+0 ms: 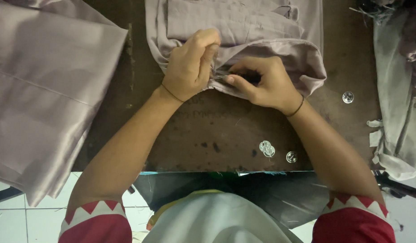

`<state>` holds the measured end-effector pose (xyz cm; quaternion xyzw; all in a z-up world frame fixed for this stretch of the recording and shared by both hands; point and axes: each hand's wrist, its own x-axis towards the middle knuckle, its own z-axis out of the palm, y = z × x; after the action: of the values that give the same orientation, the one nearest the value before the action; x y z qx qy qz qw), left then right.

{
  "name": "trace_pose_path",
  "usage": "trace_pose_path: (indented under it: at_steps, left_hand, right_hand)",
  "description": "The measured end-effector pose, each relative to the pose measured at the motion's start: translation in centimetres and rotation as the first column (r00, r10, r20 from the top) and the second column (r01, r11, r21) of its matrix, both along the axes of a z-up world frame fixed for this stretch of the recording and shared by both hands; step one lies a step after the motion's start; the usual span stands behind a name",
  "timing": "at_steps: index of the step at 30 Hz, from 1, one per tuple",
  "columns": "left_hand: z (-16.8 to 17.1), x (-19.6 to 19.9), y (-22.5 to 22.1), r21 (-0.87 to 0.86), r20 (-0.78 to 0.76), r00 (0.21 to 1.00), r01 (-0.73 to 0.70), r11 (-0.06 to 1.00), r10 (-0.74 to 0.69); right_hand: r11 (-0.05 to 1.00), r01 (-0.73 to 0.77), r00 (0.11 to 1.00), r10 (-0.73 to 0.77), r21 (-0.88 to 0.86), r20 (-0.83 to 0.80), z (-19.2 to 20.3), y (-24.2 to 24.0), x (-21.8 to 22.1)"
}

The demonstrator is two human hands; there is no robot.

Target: Folding satin garments and trimming loose threads using thread snips

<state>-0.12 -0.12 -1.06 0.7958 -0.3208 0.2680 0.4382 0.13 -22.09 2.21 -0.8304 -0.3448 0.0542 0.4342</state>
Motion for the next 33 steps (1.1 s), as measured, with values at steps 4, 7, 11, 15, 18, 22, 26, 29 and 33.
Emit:
trace_pose_path:
  at_steps: [4, 7, 11, 15, 18, 22, 26, 29, 33]
  left_hand:
    - [0.0, 0.1, 0.0, 0.014, 0.018, 1.0, -0.004, 1.0, 0.003]
    - [0.0, 0.1, -0.1, 0.001, 0.01, 1.0, -0.006, 1.0, 0.006]
    - [-0.1, 0.1, -0.1, 0.001, -0.015, 1.0, -0.006, 1.0, 0.006]
    - [-0.2, 0.1, -0.1, 0.0, -0.033, 0.999, -0.005, 1.0, 0.005]
    - [0.2, 0.0, -0.2, -0.004, -0.037, 0.999, 0.008, 1.0, -0.008]
    - [0.3, 0.1, -0.2, -0.004, -0.045, 0.998, 0.034, 0.999, -0.034]
    - [0.5, 0.1, -0.2, -0.061, -0.053, 0.997, 0.049, 0.997, -0.052]
    - [0.7, 0.0, -0.1, -0.095, -0.073, 0.995, 0.058, 0.994, -0.065]
    - [0.9, -0.5, 0.0, -0.176, -0.152, 0.983, 0.076, 0.981, -0.103]
  right_hand:
    - [1.0, -0.014, 0.999, 0.015, -0.018, 0.044, 0.0, 0.1, 0.0]
    - [0.999, -0.004, 0.998, 0.007, -0.039, 0.063, -0.2, 0.0, 0.0]
    - [0.999, 0.001, 0.999, 0.001, -0.048, 0.036, -0.1, 0.2, 0.0]
    - [0.998, 0.005, 0.999, -0.003, -0.056, 0.041, 0.2, 0.3, -0.1]
    - [0.999, 0.003, 0.999, -0.001, -0.038, 0.04, 0.1, 0.3, -0.1]
    - [0.999, -0.01, 0.998, 0.012, -0.036, 0.06, -0.6, -0.1, 0.1]
    - [1.0, -0.004, 1.0, 0.005, -0.01, 0.024, -0.5, -0.2, 0.1]
    - [1.0, -0.02, 0.997, 0.021, 0.008, -0.071, -0.2, -0.3, 0.3]
    - [0.998, -0.064, 0.992, 0.062, -0.016, -0.11, 0.1, -0.8, 0.4]
